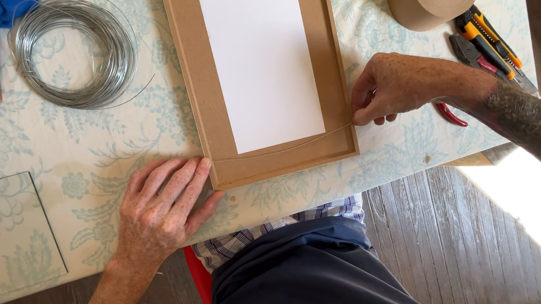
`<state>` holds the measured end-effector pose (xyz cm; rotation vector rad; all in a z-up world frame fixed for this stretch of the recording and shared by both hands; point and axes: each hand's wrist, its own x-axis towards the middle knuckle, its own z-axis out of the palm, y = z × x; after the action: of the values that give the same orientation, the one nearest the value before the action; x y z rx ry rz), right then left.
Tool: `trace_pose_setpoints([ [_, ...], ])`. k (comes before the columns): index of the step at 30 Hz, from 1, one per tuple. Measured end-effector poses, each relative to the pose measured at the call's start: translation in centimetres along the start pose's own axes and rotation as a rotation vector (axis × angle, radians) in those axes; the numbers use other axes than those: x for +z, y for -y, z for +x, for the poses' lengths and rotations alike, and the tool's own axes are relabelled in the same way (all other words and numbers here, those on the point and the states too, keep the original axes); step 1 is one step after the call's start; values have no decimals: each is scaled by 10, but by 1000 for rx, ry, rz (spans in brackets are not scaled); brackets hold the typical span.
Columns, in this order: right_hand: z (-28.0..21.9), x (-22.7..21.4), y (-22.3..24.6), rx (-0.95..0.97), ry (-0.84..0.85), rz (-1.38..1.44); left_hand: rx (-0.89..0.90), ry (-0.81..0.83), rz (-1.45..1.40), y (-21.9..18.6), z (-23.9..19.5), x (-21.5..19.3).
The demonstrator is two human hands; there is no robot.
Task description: Attaching a hanging wire to a picture frame using pliers and wire
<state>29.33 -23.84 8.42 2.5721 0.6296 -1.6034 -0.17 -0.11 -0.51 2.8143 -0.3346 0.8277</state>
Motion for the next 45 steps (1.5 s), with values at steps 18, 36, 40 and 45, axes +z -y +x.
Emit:
trace_pose_setpoints([
  [18, -15, 39, 14, -155, -481, -596, 126, -4, 122, 6, -7, 16],
  [36, -91, 53, 33, -1156, -1592, 85, -438, -198, -808, -84, 174, -57],
  [40, -90, 82, 25, -1211, -1510, 139, -630, -143, -1115, -99, 173, -37],
  [45, -74, 98, -3, -1207, -1507, 100, -799, -177, -1195, -103, 162, -20],
])
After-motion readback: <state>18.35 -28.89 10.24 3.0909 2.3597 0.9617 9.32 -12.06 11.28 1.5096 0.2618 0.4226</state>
